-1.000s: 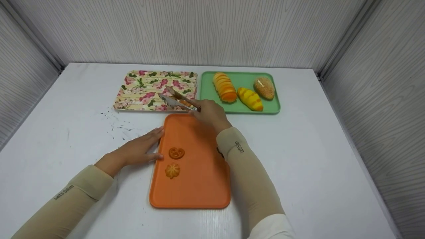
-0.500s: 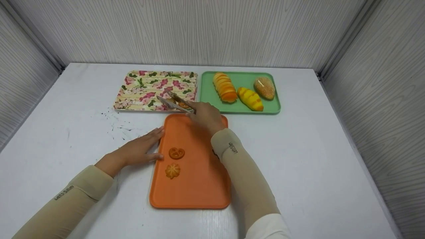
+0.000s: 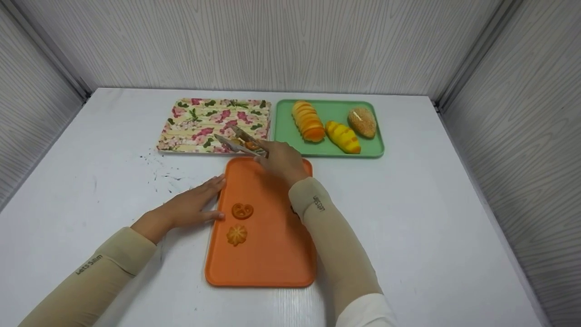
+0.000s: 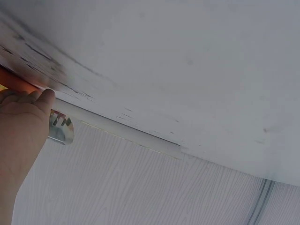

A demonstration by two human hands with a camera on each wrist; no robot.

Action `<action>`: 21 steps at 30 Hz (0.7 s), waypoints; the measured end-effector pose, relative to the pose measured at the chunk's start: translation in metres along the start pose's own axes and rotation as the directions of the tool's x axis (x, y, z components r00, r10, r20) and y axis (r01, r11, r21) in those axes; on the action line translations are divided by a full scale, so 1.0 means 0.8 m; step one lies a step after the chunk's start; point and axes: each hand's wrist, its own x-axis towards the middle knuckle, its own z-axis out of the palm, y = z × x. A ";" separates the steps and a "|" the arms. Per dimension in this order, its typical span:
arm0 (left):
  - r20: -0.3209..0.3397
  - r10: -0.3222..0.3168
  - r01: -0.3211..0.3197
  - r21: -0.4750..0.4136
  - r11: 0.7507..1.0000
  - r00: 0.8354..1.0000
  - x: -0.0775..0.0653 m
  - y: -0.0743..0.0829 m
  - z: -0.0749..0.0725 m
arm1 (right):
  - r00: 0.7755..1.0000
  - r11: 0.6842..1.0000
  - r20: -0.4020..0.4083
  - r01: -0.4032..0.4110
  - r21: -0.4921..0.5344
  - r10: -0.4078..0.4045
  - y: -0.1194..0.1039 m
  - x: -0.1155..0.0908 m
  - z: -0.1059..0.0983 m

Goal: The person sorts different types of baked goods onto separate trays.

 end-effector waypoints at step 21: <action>0.011 -0.020 0.020 -0.008 1.000 1.000 0.001 -0.002 0.001 | 0.996 0.989 0.040 0.070 0.127 -0.075 0.008 -0.036 -0.030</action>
